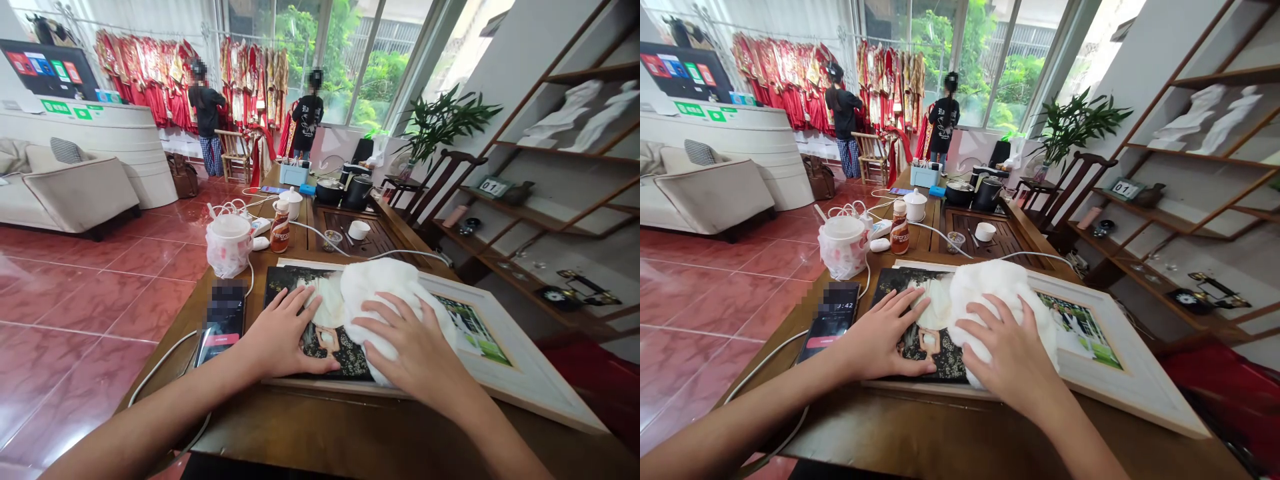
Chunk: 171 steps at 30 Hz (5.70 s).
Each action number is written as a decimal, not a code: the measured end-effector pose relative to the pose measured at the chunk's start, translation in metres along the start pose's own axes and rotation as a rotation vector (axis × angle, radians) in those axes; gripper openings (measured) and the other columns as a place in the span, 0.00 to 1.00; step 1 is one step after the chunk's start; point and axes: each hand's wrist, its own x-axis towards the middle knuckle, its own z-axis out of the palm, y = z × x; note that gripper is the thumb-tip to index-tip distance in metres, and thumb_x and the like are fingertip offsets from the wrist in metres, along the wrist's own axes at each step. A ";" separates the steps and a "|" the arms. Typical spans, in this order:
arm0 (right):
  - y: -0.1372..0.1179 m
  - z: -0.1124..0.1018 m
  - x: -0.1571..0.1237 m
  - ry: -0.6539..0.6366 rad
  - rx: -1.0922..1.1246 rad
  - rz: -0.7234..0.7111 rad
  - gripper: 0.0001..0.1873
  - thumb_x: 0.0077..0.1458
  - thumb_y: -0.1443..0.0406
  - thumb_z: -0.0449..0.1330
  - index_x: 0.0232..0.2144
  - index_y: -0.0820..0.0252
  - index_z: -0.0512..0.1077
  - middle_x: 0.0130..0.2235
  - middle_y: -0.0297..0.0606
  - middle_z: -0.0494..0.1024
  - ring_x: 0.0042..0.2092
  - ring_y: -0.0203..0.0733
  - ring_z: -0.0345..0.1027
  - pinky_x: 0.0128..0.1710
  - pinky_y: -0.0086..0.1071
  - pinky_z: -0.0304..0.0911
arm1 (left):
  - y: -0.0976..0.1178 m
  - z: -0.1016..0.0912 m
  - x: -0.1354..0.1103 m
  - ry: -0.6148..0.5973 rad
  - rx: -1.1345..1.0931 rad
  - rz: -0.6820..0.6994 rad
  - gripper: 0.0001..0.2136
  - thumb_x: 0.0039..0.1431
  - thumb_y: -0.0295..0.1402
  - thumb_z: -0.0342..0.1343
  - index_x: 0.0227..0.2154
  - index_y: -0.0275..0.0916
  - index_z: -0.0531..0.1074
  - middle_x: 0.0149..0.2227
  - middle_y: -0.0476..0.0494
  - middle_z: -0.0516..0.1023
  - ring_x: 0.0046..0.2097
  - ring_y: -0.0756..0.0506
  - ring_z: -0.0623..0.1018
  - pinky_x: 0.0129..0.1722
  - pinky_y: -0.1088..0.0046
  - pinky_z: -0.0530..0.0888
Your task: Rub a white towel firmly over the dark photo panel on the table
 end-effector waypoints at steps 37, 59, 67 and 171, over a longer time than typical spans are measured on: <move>-0.009 0.001 0.029 0.013 -0.016 0.036 0.15 0.59 0.61 0.52 0.45 0.47 0.74 0.53 0.37 0.75 0.59 0.57 0.57 0.58 0.65 0.38 | 0.004 -0.001 0.001 -0.034 0.023 0.003 0.49 0.49 0.65 0.54 0.67 0.37 0.53 0.69 0.36 0.50 0.69 0.32 0.51 0.67 0.49 0.50; -0.016 -0.001 0.006 0.010 0.017 0.059 0.14 0.58 0.60 0.53 0.45 0.43 0.74 0.53 0.32 0.75 0.61 0.56 0.56 0.59 0.64 0.36 | 0.005 -0.001 0.001 -0.030 0.044 -0.025 0.49 0.48 0.64 0.56 0.67 0.37 0.55 0.69 0.36 0.51 0.69 0.34 0.53 0.67 0.52 0.51; -0.017 0.001 0.013 0.027 -0.009 0.077 0.15 0.58 0.60 0.53 0.46 0.42 0.73 0.53 0.31 0.75 0.60 0.56 0.57 0.58 0.65 0.37 | 0.001 -0.002 0.001 -0.014 0.018 0.004 0.47 0.48 0.63 0.56 0.66 0.38 0.56 0.69 0.37 0.51 0.69 0.33 0.53 0.67 0.50 0.51; -0.021 0.007 0.041 0.047 -0.054 0.149 0.15 0.60 0.61 0.51 0.45 0.47 0.74 0.53 0.37 0.75 0.58 0.56 0.59 0.56 0.63 0.42 | 0.006 -0.003 -0.001 -0.054 0.035 0.000 0.48 0.49 0.63 0.56 0.67 0.37 0.54 0.69 0.36 0.50 0.69 0.33 0.51 0.67 0.49 0.50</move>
